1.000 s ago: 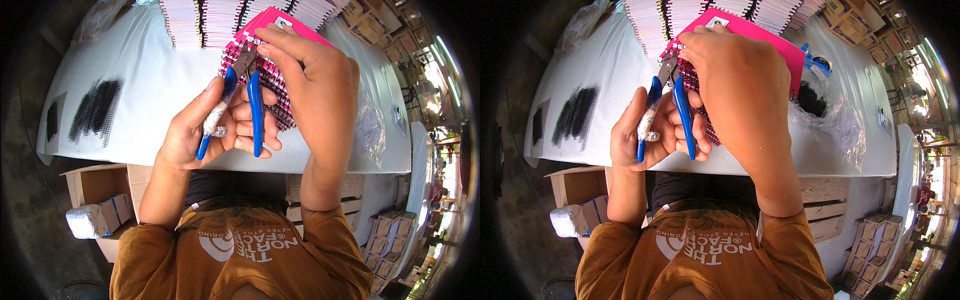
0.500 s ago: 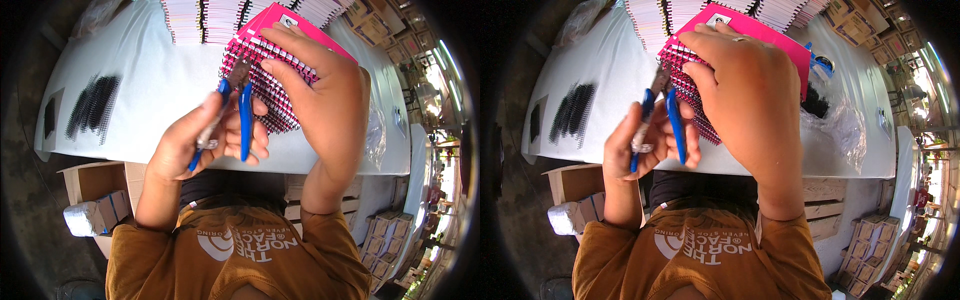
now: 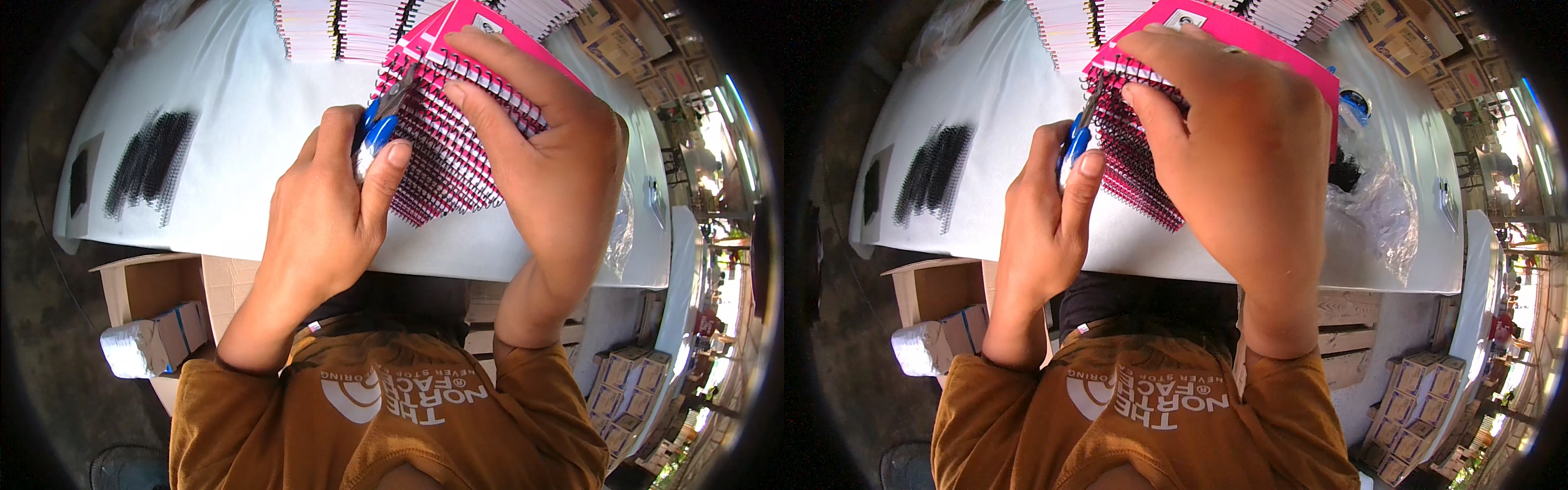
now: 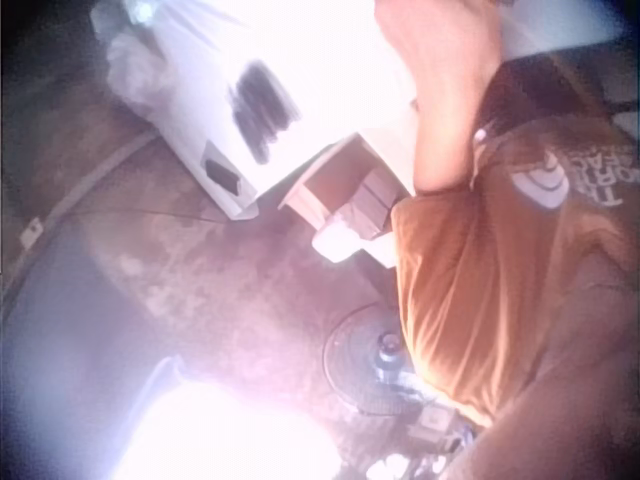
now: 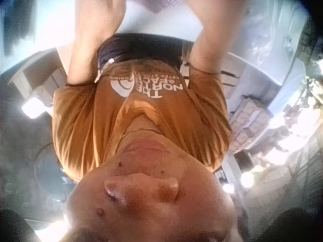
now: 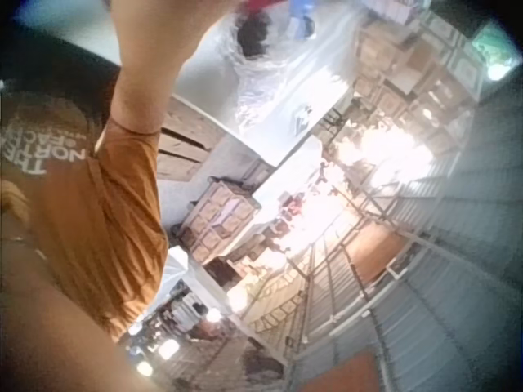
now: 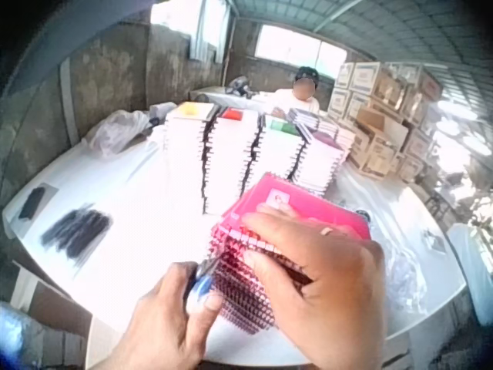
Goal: The person cuts spiral binding coils with pliers, stacks notebooks, and places finished notebooks into a cardboard box.
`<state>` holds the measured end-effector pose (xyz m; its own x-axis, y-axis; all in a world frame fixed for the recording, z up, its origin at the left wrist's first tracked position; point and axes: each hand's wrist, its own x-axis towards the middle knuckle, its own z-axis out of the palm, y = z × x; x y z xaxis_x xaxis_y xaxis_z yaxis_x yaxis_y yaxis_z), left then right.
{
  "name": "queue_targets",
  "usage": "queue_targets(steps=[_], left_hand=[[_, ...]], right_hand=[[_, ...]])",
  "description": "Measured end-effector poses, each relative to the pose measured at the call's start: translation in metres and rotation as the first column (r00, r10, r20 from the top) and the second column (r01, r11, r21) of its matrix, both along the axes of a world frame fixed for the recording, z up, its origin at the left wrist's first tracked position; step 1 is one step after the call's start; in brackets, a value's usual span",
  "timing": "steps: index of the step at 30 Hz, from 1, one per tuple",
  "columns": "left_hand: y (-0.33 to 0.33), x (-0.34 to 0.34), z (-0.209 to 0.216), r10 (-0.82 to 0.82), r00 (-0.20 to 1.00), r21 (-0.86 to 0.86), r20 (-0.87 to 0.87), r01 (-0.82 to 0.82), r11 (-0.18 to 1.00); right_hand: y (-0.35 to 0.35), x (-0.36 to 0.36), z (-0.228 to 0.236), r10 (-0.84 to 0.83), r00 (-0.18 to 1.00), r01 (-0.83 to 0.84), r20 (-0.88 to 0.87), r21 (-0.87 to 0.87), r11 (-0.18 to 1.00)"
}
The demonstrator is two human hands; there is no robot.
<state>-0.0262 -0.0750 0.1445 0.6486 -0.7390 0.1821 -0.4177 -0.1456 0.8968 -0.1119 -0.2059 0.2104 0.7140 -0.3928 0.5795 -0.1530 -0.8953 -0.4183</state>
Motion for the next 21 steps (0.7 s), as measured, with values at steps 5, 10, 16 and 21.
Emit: queue_targets(steps=[5, 10, 16, 21], left_hand=[[0.008, 0.016, -0.015, -0.632, 0.31, -0.563, -0.71, 0.288, 0.774], [0.003, 0.02, -0.017, -0.683, 0.064, -0.673, -0.728, 0.128, 0.729], [-0.002, 0.007, -0.009, 0.089, 0.994, 0.01, 0.062, -0.09, 0.996], [0.005, 0.025, -0.027, -0.741, -0.012, -0.733, -0.671, 0.166, 0.66]], right_hand=[[0.027, 0.014, 0.013, -0.153, 0.986, 0.139, 0.067, 0.18, 0.974], [0.005, 0.003, -0.006, 0.017, 0.999, -0.021, 0.03, 0.134, 0.991], [0.01, 0.004, -0.008, -0.046, 0.998, 0.046, 0.042, 0.02, 0.999], [0.017, 0.007, -0.009, -0.038, 0.998, 0.038, 0.046, 0.013, 0.999]])
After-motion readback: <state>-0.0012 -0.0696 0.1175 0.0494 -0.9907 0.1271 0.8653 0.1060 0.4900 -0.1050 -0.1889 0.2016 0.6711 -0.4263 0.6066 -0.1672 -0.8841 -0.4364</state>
